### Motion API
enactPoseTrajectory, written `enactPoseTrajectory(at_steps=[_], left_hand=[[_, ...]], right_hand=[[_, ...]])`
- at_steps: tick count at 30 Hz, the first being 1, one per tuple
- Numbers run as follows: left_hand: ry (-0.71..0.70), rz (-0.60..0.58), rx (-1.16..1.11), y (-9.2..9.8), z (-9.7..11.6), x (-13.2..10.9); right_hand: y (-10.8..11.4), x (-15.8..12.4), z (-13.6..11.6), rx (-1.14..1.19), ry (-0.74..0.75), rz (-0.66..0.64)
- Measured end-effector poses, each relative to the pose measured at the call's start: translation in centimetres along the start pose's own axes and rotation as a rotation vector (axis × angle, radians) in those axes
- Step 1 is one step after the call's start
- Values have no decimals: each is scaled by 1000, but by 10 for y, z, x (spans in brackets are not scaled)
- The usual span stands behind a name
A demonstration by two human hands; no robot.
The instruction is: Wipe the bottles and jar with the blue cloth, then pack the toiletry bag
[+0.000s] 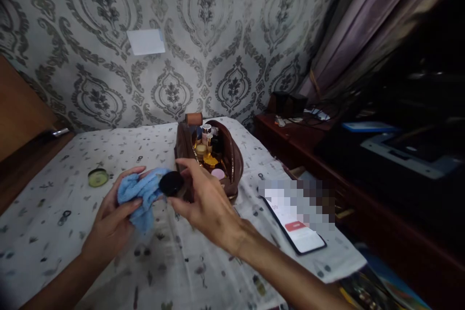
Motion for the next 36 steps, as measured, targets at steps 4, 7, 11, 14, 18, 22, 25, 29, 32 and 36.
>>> enactPoseTrajectory(at_steps=[4,7,11,14,18,22,25,29,32,36], left_hand=[[-27,-43,-12,1,2,-8],[-1,-71,-37,2,2,-11],[3,-102,-21,5,1,-13],[-92,-156,73,8,2,-13],[-244,-258,235,9,11,-16],[-351,-413,405,5,23,-22],[-448,-440,517,8,29,-24],[-454,-399,542,24,24,-23],[-442,-372,530,35,19,-22],[-348,-283,506,45,11,-21]], right_hand=[[-11,-14,12,106,-131,128],[-19,-24,16,237,-193,205],[-34,-32,20,528,-306,237],[-46,-36,22,733,-393,189],[-64,-43,26,906,-522,44],[-83,-50,29,991,-636,-110],[-89,-49,31,990,-652,-82],[-98,-50,32,1037,-674,-43],[-103,-49,33,1017,-617,-55],[-106,-45,32,862,-441,-98]])
Point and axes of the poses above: each hand's wrist, its own x-axis towards the middle knuckle, its own y-axis out of the back of the hand, z = x × y, the point moved 6 cm from there along x, towards the middle knuckle, and after that the axes turned 10 degrees about z, right-handed, at the moved point
